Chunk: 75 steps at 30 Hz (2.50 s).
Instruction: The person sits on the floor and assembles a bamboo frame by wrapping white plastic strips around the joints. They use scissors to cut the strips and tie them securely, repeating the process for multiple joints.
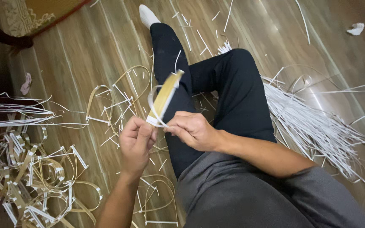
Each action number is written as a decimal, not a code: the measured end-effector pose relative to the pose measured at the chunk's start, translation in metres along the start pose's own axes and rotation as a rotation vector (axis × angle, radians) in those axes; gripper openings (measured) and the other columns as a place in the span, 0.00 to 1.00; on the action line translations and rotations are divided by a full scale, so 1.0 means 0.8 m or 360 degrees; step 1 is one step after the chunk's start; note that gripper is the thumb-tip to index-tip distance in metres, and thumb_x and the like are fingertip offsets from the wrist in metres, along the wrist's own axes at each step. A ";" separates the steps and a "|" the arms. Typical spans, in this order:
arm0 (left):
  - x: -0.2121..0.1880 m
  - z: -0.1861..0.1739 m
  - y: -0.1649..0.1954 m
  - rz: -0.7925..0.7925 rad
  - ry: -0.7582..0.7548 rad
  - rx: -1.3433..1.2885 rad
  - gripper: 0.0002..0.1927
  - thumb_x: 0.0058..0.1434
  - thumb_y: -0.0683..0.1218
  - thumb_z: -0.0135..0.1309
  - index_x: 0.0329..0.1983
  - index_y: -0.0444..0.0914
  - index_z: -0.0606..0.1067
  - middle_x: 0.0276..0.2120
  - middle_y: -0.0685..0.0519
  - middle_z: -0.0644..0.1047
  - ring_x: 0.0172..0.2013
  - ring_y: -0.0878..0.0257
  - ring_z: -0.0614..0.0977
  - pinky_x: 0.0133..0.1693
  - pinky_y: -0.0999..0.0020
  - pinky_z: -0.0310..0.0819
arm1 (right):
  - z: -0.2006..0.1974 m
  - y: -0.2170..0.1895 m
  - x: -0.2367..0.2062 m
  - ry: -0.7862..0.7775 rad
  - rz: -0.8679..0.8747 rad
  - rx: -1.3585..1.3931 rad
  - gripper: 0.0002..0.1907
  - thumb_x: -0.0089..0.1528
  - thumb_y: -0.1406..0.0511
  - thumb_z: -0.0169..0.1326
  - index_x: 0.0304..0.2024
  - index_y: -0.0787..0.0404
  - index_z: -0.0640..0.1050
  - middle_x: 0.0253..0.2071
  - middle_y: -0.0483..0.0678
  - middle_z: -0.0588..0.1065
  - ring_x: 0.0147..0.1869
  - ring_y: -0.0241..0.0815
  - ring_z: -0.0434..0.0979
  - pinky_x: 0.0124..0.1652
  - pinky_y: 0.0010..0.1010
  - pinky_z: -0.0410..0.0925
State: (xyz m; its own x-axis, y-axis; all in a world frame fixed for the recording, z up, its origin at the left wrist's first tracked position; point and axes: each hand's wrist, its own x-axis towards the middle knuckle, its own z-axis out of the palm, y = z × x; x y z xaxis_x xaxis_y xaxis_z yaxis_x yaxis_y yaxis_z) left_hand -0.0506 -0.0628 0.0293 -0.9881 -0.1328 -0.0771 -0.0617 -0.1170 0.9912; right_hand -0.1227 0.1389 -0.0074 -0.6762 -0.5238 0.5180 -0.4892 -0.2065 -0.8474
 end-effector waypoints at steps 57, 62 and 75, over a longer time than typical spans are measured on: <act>0.008 0.019 0.054 -0.0510 -0.0640 -0.0294 0.13 0.70 0.46 0.50 0.44 0.29 0.76 0.32 0.46 0.81 0.20 0.70 0.72 0.23 0.78 0.64 | -0.011 0.010 0.086 -0.0213 0.0127 0.0403 0.09 0.72 0.66 0.53 0.47 0.64 0.81 0.38 0.45 0.82 0.37 0.32 0.79 0.37 0.24 0.73; 0.004 0.025 0.041 -0.0425 -0.0564 -0.0204 0.11 0.72 0.44 0.51 0.42 0.30 0.77 0.33 0.47 0.81 0.22 0.71 0.72 0.23 0.78 0.64 | -0.010 0.020 0.084 -0.0231 0.0006 0.0248 0.09 0.71 0.65 0.53 0.47 0.62 0.82 0.41 0.48 0.82 0.42 0.39 0.80 0.43 0.30 0.73; -0.006 0.053 0.046 0.0347 -0.0467 0.1006 0.08 0.69 0.40 0.50 0.40 0.35 0.80 0.29 0.54 0.81 0.30 0.68 0.83 0.33 0.71 0.76 | -0.076 -0.131 0.033 -0.0200 -0.0302 -0.1028 0.20 0.59 0.62 0.62 0.50 0.65 0.78 0.46 0.53 0.79 0.61 0.58 0.74 0.57 0.47 0.67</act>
State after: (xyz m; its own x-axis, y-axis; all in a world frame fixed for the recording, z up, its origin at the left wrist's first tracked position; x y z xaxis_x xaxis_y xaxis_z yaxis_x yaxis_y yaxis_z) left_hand -0.0540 -0.0249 0.0703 -0.9787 0.1915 0.0734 0.1593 0.4846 0.8601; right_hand -0.1223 0.1970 0.1023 -0.4965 -0.6272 0.6001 -0.8496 0.2097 -0.4839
